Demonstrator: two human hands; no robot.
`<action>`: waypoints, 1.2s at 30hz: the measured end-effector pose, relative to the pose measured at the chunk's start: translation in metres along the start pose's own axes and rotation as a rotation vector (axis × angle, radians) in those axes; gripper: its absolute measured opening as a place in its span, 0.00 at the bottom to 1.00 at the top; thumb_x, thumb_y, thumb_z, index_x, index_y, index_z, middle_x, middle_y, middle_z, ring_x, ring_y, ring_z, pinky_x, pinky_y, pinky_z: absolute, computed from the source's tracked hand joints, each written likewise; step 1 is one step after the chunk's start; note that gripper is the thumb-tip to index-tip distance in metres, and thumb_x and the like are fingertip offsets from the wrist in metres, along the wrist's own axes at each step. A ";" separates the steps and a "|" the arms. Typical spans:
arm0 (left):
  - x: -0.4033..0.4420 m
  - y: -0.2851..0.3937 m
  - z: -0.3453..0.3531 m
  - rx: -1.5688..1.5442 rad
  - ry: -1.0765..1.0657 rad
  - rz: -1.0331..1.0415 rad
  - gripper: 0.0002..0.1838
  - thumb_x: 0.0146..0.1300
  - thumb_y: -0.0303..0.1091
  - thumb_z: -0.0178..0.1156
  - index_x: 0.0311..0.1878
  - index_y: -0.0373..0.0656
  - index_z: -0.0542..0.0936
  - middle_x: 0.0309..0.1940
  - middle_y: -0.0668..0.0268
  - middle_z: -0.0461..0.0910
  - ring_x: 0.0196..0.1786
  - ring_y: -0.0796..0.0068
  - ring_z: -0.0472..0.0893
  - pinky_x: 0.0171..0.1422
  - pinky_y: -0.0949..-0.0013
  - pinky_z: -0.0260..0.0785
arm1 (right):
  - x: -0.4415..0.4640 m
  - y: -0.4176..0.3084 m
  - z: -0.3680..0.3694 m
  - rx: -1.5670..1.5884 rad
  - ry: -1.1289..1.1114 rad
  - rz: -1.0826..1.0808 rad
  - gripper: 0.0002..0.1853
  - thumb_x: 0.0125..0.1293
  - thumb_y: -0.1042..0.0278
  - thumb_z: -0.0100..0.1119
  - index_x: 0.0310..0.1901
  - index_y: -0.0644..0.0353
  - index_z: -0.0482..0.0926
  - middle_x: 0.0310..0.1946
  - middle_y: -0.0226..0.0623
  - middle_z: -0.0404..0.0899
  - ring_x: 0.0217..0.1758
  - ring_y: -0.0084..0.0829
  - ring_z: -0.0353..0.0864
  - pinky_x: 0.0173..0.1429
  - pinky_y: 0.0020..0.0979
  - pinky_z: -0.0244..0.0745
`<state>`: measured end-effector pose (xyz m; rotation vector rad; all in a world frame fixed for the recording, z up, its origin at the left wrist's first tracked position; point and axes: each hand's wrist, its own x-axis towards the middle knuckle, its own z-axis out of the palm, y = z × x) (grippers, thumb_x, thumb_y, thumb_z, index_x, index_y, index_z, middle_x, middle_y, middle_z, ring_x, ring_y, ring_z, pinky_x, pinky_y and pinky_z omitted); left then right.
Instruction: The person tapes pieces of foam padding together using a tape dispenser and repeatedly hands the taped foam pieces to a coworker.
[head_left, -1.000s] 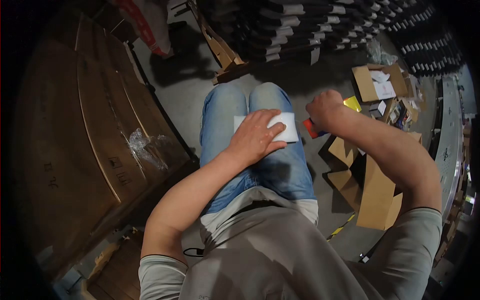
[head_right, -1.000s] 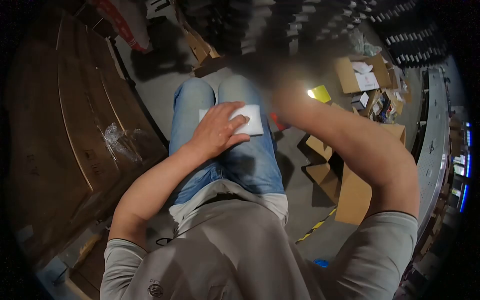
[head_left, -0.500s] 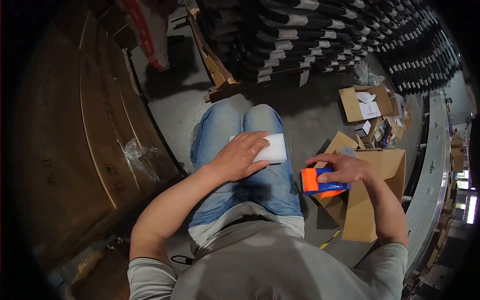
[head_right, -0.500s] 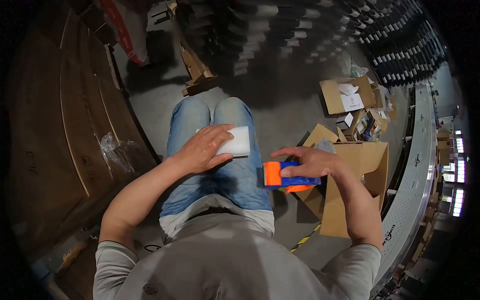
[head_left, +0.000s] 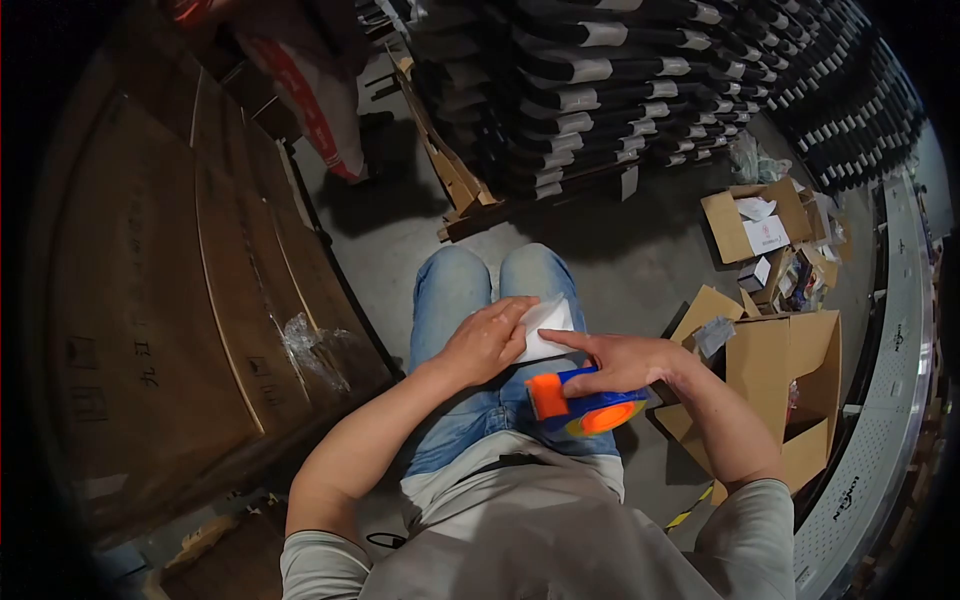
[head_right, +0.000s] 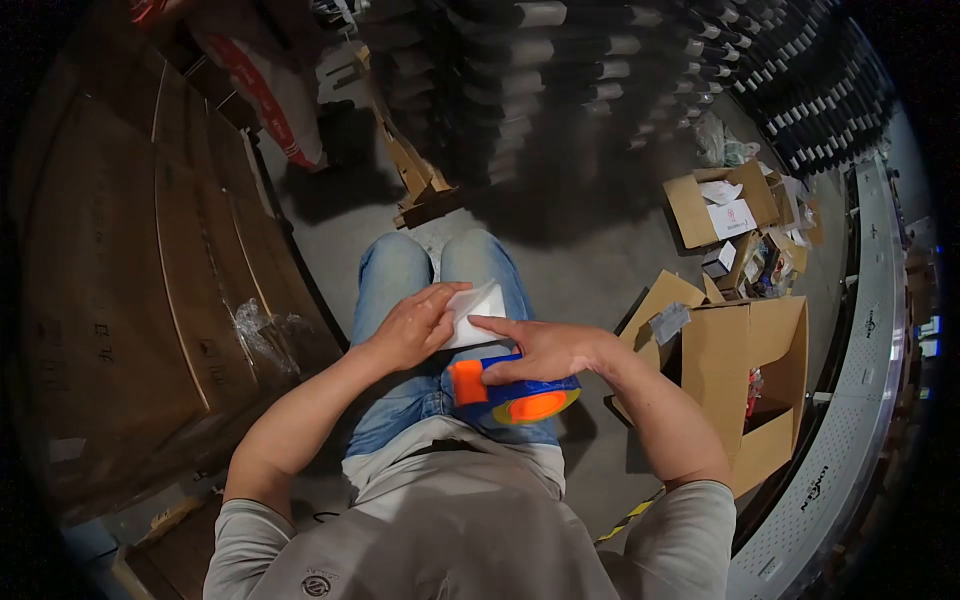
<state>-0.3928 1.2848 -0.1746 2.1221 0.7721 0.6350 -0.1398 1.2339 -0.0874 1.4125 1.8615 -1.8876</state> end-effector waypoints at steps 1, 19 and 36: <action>0.001 0.002 -0.002 -0.010 -0.002 -0.005 0.18 0.76 0.31 0.51 0.65 0.37 0.76 0.56 0.48 0.82 0.53 0.45 0.84 0.58 0.57 0.77 | 0.006 0.015 0.001 0.067 0.067 -0.033 0.49 0.70 0.42 0.67 0.85 0.48 0.52 0.75 0.53 0.68 0.74 0.38 0.72 0.77 0.34 0.66; 0.087 -0.082 -0.146 -1.094 0.786 -0.548 0.12 0.78 0.34 0.58 0.58 0.42 0.79 0.51 0.67 0.85 0.53 0.71 0.84 0.61 0.63 0.78 | 0.015 0.020 -0.007 0.128 -0.028 -0.057 0.48 0.75 0.33 0.57 0.84 0.54 0.52 0.80 0.53 0.61 0.81 0.41 0.63 0.82 0.33 0.57; 0.149 -0.109 -0.281 -0.832 1.255 -0.346 0.12 0.75 0.37 0.62 0.53 0.40 0.79 0.45 0.65 0.83 0.43 0.71 0.83 0.45 0.65 0.77 | 0.011 0.019 -0.008 0.147 -0.015 0.007 0.40 0.77 0.36 0.55 0.84 0.41 0.58 0.80 0.46 0.63 0.79 0.39 0.65 0.82 0.33 0.58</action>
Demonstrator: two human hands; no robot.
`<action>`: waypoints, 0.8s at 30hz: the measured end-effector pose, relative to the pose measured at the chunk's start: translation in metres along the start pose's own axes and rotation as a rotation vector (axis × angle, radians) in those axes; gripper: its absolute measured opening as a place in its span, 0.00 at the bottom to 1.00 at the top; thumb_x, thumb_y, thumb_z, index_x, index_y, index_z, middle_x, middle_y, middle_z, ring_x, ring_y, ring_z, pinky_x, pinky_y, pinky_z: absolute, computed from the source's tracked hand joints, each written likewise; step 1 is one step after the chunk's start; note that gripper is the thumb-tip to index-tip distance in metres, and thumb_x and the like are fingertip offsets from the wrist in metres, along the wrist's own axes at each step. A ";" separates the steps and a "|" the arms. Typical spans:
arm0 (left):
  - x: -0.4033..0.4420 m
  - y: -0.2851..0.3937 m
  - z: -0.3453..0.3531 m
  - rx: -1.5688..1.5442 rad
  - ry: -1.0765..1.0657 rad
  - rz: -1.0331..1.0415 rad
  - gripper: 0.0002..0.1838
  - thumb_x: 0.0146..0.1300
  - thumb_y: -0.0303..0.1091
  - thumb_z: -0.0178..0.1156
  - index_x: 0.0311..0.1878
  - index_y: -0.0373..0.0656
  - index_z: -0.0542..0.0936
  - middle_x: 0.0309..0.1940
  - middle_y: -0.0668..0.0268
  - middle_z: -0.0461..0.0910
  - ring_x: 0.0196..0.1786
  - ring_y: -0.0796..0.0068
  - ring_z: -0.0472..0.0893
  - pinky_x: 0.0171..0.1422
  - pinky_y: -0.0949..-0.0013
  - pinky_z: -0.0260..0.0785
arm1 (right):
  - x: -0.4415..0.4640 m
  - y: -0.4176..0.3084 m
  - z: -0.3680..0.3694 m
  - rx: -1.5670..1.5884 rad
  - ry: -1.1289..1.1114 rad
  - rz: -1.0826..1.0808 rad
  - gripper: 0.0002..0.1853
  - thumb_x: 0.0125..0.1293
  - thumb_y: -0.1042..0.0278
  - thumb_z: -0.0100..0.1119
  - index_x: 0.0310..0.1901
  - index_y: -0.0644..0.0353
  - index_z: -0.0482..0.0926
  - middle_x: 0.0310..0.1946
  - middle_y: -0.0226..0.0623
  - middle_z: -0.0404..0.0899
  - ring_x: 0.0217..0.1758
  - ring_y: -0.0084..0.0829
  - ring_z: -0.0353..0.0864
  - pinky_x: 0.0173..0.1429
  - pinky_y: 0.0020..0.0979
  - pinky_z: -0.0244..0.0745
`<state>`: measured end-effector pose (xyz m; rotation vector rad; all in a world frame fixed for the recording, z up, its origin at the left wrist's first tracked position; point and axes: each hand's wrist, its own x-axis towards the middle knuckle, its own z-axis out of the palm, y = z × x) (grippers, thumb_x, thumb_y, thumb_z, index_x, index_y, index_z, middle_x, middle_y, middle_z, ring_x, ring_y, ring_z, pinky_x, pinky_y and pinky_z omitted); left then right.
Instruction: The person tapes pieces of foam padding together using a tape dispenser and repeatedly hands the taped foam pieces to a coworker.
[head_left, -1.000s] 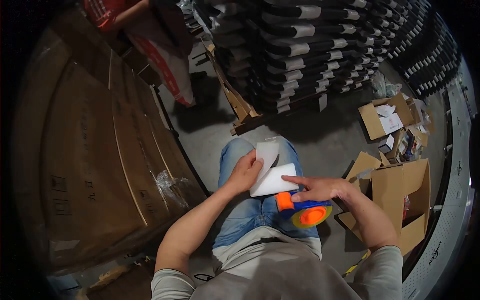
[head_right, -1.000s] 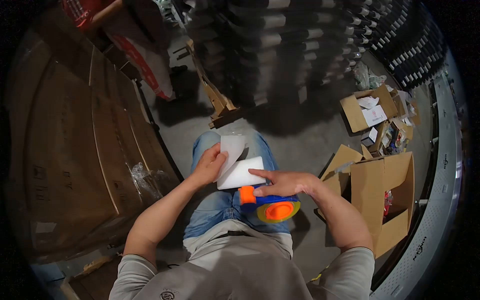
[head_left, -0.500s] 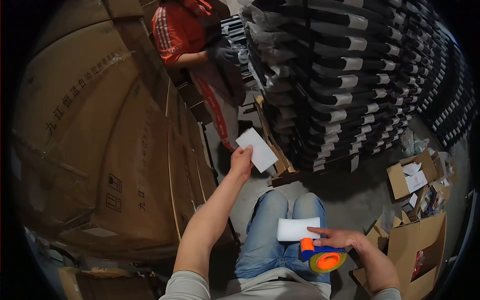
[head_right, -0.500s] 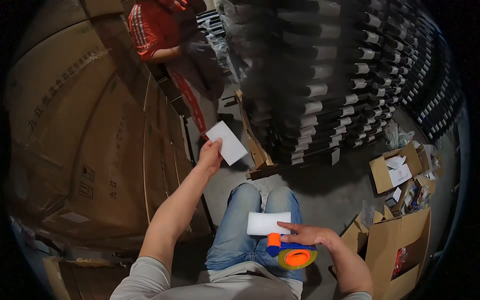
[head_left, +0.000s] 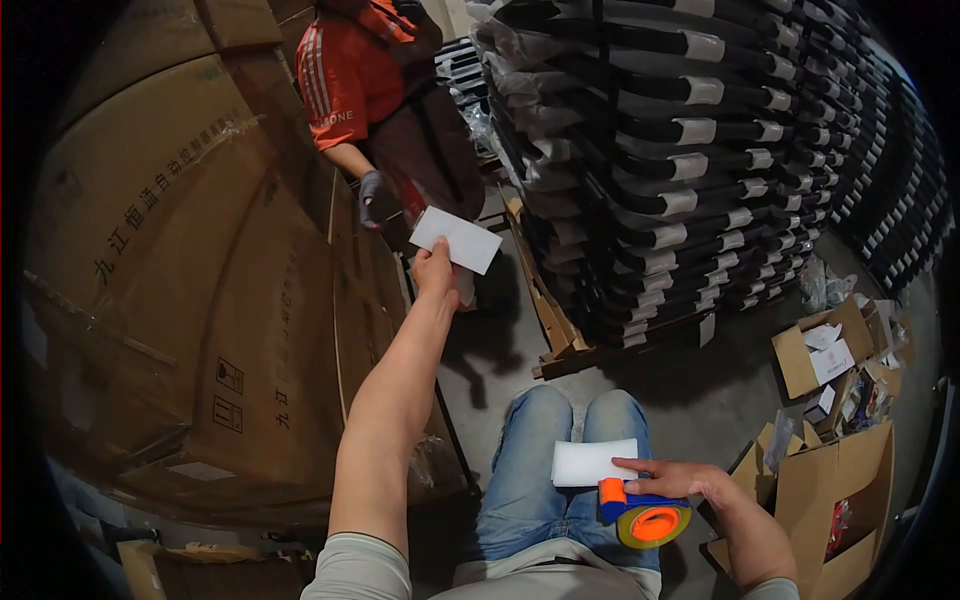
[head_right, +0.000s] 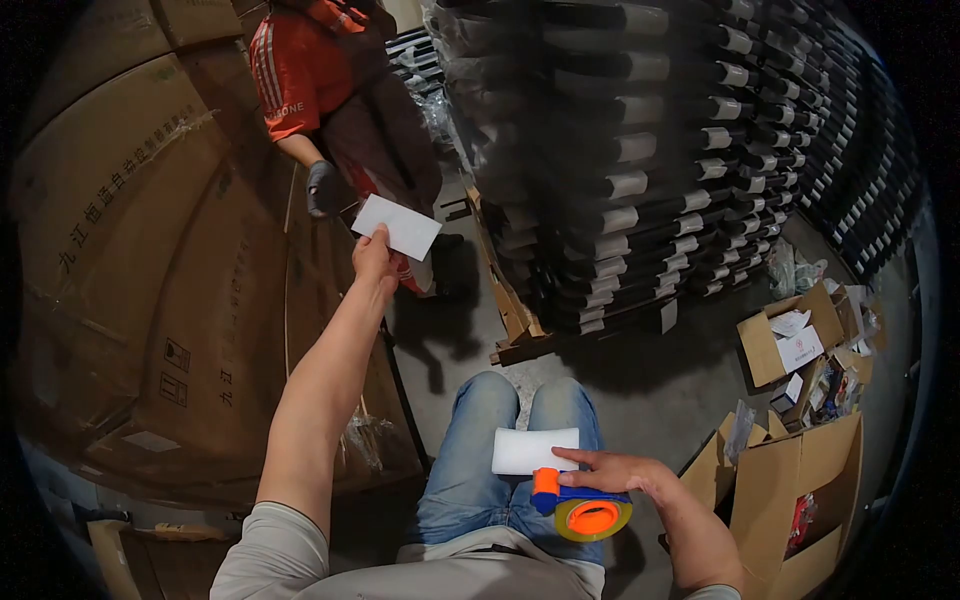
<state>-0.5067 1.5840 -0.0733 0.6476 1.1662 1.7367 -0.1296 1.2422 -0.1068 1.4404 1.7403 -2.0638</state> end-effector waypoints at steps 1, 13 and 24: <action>0.002 0.002 -0.002 -0.015 0.001 -0.017 0.11 0.75 0.37 0.62 0.53 0.41 0.79 0.45 0.66 0.84 0.43 0.71 0.83 0.46 0.65 0.78 | 0.000 -0.001 0.000 0.006 0.000 0.016 0.40 0.77 0.36 0.56 0.84 0.40 0.58 0.79 0.45 0.64 0.78 0.39 0.66 0.81 0.33 0.59; -0.008 0.017 -0.003 -0.126 0.034 -0.089 0.13 0.75 0.33 0.62 0.57 0.39 0.76 0.46 0.64 0.83 0.46 0.69 0.85 0.49 0.65 0.80 | 0.001 0.003 0.000 0.000 0.014 -0.024 0.46 0.75 0.32 0.57 0.84 0.48 0.55 0.76 0.49 0.67 0.77 0.39 0.68 0.80 0.31 0.60; -0.010 0.008 -0.015 -0.237 0.124 -0.100 0.20 0.74 0.32 0.61 0.65 0.36 0.72 0.59 0.58 0.81 0.60 0.57 0.84 0.61 0.50 0.83 | 0.001 0.008 0.002 0.033 0.032 -0.048 0.40 0.77 0.41 0.59 0.84 0.45 0.57 0.79 0.48 0.64 0.79 0.40 0.66 0.81 0.35 0.60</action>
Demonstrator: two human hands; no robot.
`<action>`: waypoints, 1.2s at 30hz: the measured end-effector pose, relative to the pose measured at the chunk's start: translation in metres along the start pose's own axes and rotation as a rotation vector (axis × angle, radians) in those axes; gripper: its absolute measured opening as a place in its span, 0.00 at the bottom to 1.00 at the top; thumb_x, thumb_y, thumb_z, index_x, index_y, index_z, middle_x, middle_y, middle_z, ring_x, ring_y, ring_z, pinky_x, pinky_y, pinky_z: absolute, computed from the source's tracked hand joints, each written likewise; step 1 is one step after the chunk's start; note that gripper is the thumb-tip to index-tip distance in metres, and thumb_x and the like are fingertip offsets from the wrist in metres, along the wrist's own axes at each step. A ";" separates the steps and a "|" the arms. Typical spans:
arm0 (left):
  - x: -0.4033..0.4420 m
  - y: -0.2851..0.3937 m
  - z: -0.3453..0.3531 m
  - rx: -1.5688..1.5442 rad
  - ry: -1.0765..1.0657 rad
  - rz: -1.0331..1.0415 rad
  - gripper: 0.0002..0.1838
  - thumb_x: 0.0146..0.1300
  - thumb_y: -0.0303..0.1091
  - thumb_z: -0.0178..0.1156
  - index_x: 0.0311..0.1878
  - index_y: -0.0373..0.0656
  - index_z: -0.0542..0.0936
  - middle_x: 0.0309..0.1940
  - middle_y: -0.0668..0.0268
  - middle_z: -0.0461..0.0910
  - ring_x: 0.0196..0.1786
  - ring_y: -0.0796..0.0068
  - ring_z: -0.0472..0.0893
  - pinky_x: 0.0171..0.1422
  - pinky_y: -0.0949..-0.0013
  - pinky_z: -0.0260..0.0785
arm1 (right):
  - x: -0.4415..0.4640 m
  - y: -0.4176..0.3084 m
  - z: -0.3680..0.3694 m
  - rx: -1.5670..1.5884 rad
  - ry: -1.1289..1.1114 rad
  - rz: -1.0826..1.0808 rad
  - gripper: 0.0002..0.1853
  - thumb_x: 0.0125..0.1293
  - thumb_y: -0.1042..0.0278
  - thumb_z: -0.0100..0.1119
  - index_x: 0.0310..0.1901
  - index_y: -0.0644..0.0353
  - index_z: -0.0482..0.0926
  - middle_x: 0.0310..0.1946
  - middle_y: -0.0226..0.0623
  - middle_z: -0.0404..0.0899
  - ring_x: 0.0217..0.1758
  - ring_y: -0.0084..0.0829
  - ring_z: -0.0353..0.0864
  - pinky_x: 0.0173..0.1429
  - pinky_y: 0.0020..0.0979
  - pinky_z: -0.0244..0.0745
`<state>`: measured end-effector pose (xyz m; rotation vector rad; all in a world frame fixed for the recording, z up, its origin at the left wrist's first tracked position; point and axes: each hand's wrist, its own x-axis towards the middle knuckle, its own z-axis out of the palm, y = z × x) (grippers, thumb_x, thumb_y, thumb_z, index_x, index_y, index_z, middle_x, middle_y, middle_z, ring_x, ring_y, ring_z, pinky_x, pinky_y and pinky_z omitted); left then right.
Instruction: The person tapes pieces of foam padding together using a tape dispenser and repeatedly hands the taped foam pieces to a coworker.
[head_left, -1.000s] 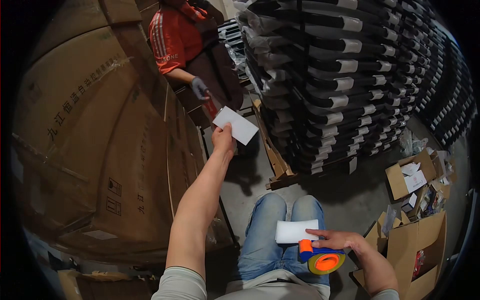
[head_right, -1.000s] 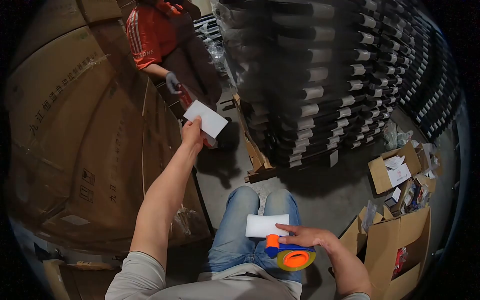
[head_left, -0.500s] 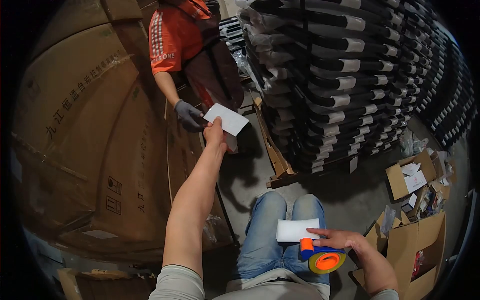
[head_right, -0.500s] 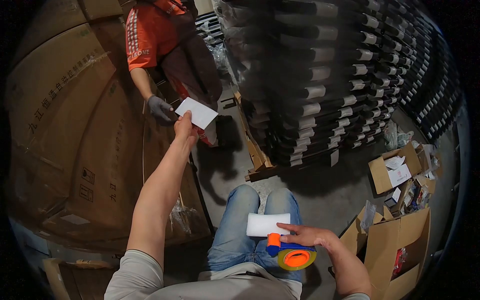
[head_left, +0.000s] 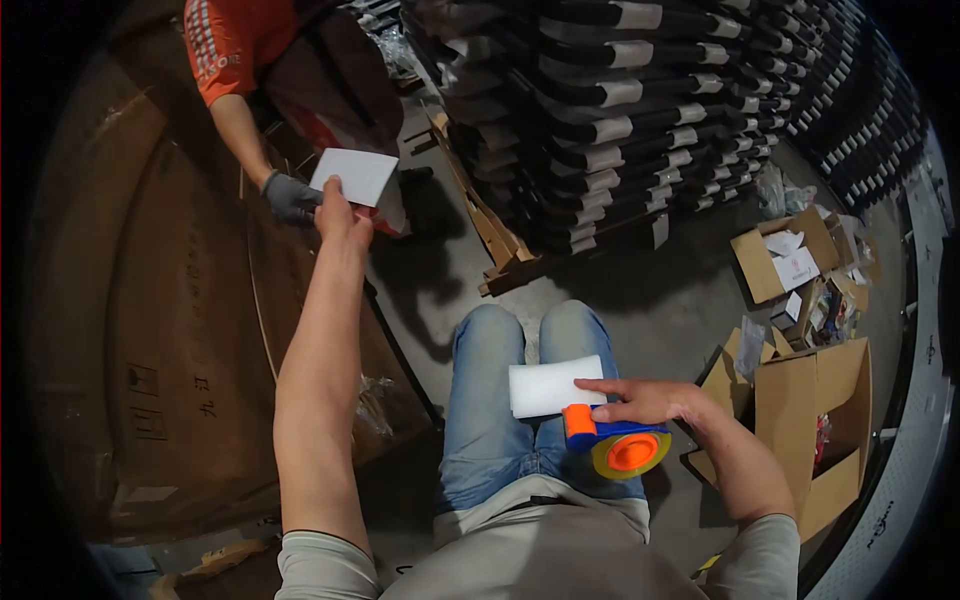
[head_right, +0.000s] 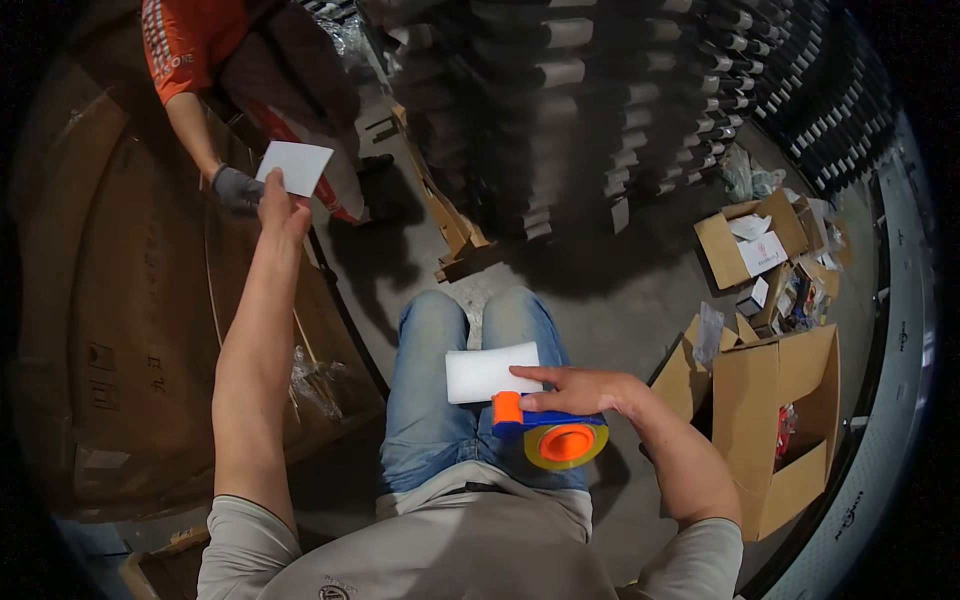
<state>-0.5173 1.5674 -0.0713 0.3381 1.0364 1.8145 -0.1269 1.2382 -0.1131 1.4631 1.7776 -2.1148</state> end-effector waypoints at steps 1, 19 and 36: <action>0.006 -0.002 -0.004 0.004 0.006 -0.016 0.20 0.74 0.32 0.61 0.65 0.36 0.72 0.59 0.58 0.81 0.60 0.57 0.84 0.61 0.50 0.83 | -0.001 -0.003 -0.001 -0.008 -0.003 -0.003 0.40 0.77 0.41 0.58 0.84 0.45 0.57 0.79 0.49 0.63 0.80 0.40 0.66 0.81 0.35 0.60; -0.055 -0.050 -0.060 0.330 -0.368 0.147 0.13 0.74 0.41 0.65 0.49 0.41 0.77 0.34 0.72 0.78 0.33 0.80 0.75 0.35 0.72 0.70 | 0.002 -0.006 -0.005 -0.064 -0.031 0.027 0.38 0.78 0.47 0.59 0.84 0.45 0.56 0.81 0.48 0.60 0.81 0.41 0.64 0.81 0.36 0.61; -0.275 -0.100 -0.141 1.300 -1.458 0.451 0.32 0.54 0.45 0.78 0.62 0.53 0.80 0.64 0.58 0.76 0.68 0.53 0.75 0.72 0.53 0.64 | -0.020 -0.003 -0.032 0.497 0.028 -0.036 0.58 0.56 0.25 0.73 0.78 0.60 0.66 0.59 0.36 0.81 0.59 0.29 0.82 0.65 0.31 0.77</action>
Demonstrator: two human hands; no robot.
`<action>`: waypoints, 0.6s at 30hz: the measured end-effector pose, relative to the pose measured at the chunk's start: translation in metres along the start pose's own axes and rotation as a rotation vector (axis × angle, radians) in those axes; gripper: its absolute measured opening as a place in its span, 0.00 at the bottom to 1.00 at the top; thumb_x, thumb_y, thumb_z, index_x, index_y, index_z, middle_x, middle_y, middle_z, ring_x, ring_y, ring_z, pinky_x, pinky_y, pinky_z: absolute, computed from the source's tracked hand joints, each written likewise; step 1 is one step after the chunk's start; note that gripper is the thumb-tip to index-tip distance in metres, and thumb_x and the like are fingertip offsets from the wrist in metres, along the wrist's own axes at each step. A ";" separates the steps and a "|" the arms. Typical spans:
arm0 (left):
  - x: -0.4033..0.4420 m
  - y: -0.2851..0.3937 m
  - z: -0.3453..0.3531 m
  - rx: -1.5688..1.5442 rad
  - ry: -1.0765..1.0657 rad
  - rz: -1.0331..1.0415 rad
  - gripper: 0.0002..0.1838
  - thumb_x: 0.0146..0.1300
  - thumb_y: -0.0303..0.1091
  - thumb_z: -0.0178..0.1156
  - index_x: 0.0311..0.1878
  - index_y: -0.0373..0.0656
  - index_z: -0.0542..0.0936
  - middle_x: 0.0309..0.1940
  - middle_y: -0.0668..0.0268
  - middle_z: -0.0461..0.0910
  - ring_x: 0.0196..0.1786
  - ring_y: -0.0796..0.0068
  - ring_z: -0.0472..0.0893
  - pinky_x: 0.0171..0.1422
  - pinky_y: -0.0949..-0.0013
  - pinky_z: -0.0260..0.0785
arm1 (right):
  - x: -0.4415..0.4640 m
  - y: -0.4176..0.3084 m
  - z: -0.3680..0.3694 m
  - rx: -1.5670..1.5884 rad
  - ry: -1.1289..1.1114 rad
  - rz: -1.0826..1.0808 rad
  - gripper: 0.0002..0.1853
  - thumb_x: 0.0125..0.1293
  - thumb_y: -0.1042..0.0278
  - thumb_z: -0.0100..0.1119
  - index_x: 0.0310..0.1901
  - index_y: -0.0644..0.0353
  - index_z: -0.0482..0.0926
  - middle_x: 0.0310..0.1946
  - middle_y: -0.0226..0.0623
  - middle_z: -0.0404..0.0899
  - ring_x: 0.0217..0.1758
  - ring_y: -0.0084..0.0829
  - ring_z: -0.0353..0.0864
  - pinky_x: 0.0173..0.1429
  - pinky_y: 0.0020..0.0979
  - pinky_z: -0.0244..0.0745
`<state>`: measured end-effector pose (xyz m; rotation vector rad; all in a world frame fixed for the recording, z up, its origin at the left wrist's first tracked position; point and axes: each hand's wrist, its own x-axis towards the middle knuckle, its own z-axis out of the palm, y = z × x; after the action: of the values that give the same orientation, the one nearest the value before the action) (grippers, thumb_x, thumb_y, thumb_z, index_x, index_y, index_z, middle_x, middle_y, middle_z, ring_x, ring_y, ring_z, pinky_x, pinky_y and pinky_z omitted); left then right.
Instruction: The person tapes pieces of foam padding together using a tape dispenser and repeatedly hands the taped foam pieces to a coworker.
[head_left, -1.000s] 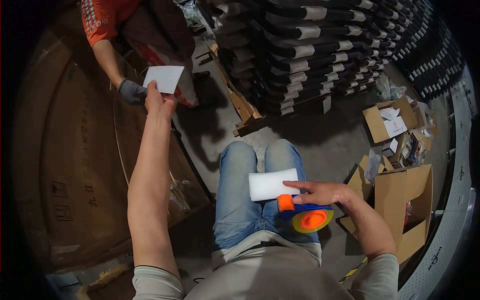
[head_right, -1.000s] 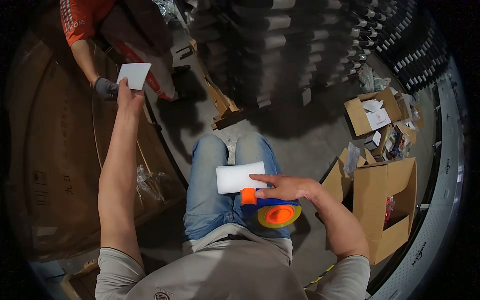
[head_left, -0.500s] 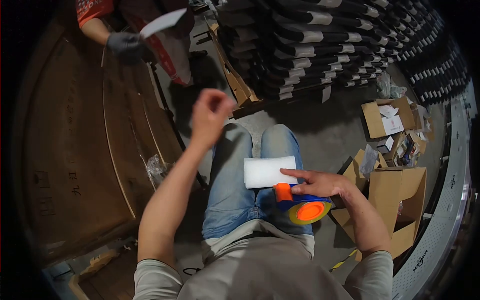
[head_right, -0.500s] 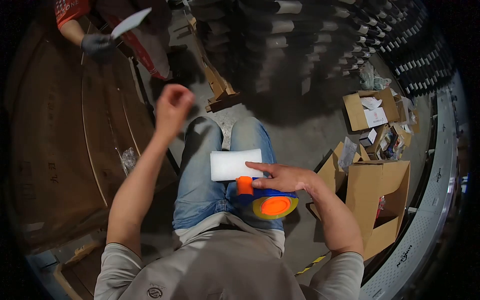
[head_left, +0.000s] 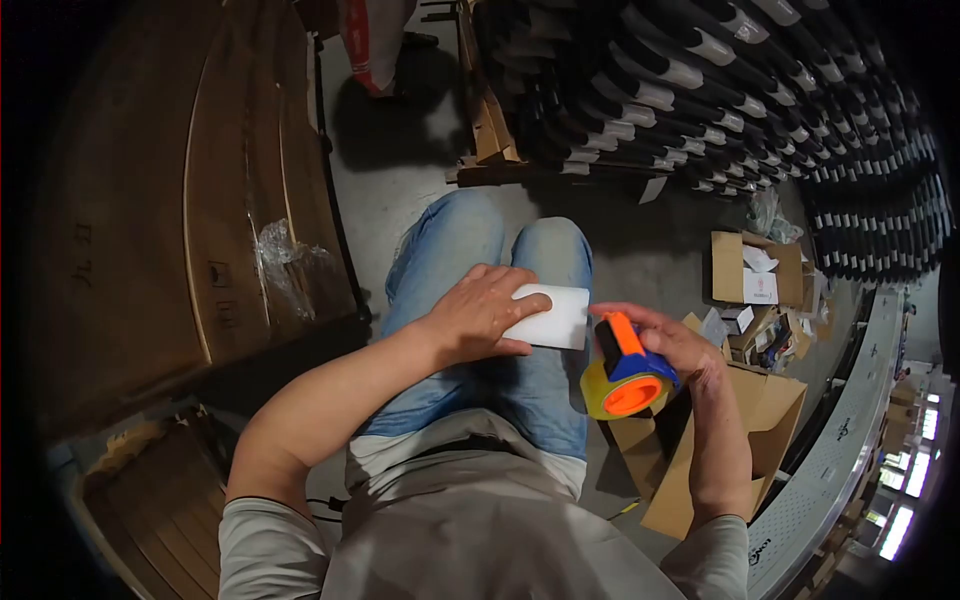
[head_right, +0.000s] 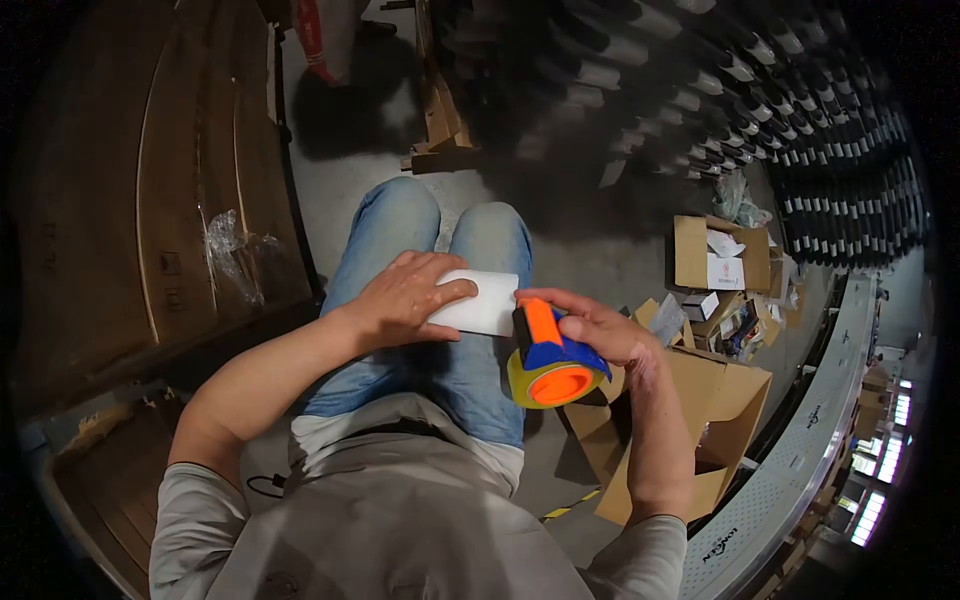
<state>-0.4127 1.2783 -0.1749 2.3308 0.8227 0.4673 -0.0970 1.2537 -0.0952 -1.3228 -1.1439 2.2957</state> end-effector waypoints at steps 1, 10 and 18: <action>0.000 -0.001 0.000 0.012 0.019 0.015 0.32 0.54 0.46 0.78 0.62 0.53 0.80 0.63 0.58 0.76 0.67 0.53 0.75 0.72 0.53 0.64 | -0.001 0.002 -0.012 -0.013 0.005 0.010 0.58 0.56 0.25 0.73 0.78 0.60 0.66 0.59 0.36 0.81 0.59 0.29 0.82 0.65 0.31 0.77; -0.005 -0.010 0.018 0.025 0.090 0.030 0.31 0.54 0.47 0.78 0.62 0.53 0.82 0.63 0.61 0.76 0.67 0.58 0.76 0.71 0.55 0.65 | 0.009 -0.022 -0.028 -0.286 0.072 0.087 0.37 0.67 0.38 0.71 0.64 0.62 0.74 0.50 0.32 0.82 0.52 0.22 0.80 0.59 0.28 0.77; -0.006 -0.009 0.016 0.053 0.060 0.005 0.31 0.56 0.50 0.77 0.63 0.55 0.82 0.63 0.63 0.75 0.67 0.62 0.75 0.71 0.57 0.66 | 0.032 -0.058 0.000 -0.833 0.237 0.215 0.35 0.66 0.36 0.71 0.55 0.64 0.77 0.39 0.39 0.84 0.45 0.26 0.82 0.49 0.33 0.78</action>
<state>-0.4132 1.2733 -0.1934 2.3778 0.8679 0.5253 -0.1238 1.3100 -0.0721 -1.9979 -2.0587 1.7336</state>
